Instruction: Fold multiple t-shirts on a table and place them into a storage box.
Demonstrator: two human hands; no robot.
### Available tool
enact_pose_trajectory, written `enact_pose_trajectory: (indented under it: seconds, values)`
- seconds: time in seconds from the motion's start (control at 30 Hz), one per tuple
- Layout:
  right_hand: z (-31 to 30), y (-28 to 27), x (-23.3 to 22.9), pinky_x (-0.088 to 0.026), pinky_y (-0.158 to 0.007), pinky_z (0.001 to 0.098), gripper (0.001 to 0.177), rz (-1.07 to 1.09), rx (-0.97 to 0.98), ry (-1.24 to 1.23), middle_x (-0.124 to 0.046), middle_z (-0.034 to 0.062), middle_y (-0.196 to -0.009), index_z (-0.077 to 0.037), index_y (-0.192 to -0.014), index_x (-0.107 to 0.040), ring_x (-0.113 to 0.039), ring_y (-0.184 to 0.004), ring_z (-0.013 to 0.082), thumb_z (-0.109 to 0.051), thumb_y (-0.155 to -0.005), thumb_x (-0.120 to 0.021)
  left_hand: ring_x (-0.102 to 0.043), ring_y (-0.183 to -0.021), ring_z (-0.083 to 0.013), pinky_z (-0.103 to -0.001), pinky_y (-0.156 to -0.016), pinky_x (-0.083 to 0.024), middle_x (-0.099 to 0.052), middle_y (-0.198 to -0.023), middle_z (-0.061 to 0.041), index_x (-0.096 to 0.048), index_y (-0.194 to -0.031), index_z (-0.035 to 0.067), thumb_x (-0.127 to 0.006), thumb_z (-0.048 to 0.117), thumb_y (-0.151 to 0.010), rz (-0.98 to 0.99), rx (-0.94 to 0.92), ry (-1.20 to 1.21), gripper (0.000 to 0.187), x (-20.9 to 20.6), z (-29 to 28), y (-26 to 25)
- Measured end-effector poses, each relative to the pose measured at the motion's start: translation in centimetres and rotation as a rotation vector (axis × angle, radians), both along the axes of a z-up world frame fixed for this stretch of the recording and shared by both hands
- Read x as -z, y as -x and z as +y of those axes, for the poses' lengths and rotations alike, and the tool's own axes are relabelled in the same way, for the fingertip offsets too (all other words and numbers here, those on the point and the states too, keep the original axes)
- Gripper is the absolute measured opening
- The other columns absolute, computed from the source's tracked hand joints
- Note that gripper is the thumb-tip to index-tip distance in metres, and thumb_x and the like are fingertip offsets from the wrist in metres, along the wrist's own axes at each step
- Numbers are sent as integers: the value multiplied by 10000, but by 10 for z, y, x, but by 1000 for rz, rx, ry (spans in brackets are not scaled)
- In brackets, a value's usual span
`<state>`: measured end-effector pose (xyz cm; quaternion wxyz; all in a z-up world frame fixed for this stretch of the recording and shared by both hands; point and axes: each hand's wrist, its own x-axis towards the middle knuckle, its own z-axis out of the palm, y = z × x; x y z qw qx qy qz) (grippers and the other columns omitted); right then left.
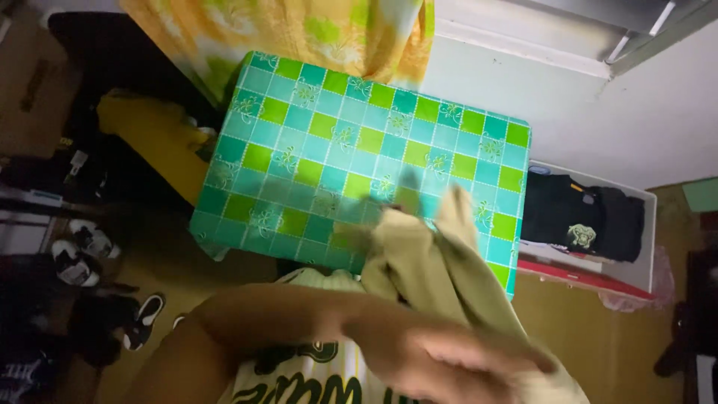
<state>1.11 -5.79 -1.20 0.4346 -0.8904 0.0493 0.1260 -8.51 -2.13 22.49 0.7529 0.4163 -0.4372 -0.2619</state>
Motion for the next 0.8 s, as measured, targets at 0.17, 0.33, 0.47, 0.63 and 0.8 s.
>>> enact_pose_trajectory:
  seconds: [0.17, 0.33, 0.47, 0.63, 0.8]
  values:
    - [-30, -2, 0, -261, -1184, 450, 397, 97, 39, -282, -576, 70, -1391, -134, -1413, -496, -547, -1317, 233, -226, -1029, -462, -323, -1568, -198, -394, -1368, -252, -300, -1673, -65, -282, -1620, 87, -705, 151, -1044, -420, -511, 91, 717, 117, 74, -72]
    - [-60, 2, -6, -321, -1159, 460, 422, 167, 80, -568, -575, 82, -1401, -137, -1435, -483, -555, -1311, 248, -267, -1034, -467, -691, -1011, -231, -421, -923, -581, -714, -1123, -101, -692, -1147, 75, -685, 313, -937, 944, -952, 136, 318, 289, 172, -179]
    - [-73, 0, -9, -369, -1139, 468, 444, 217, 85, -823, -575, 91, -1409, -139, -1453, -473, -561, -1306, 260, -300, -1039, -470, -631, -942, -218, -415, -829, -534, -666, -1057, -90, -690, -1117, 74, -700, 379, -967, 1008, -1189, -109, 340, 374, 316, -137]
    - [-96, -11, -18, -429, -1114, 477, 474, 262, 76, -1128, -575, 102, -1419, -142, -1475, -461, -568, -1300, 276, -341, -1044, -475, -530, -826, -201, -408, -673, -457, -586, -946, -74, -686, -1067, 72, -722, 490, -1017, 1070, -1582, -523, 422, 517, 435, -99]
    - [-89, -25, -14, -489, -1090, 487, 507, 343, -14, -1450, -574, 113, -1430, -144, -1497, -448, -576, -1294, 291, -382, -1050, -480, -602, -992, -274, -534, -884, -503, -621, -1112, -157, -556, -1201, 52, -728, 361, -931, -285, -1566, -1437, 445, 511, 289, -103]
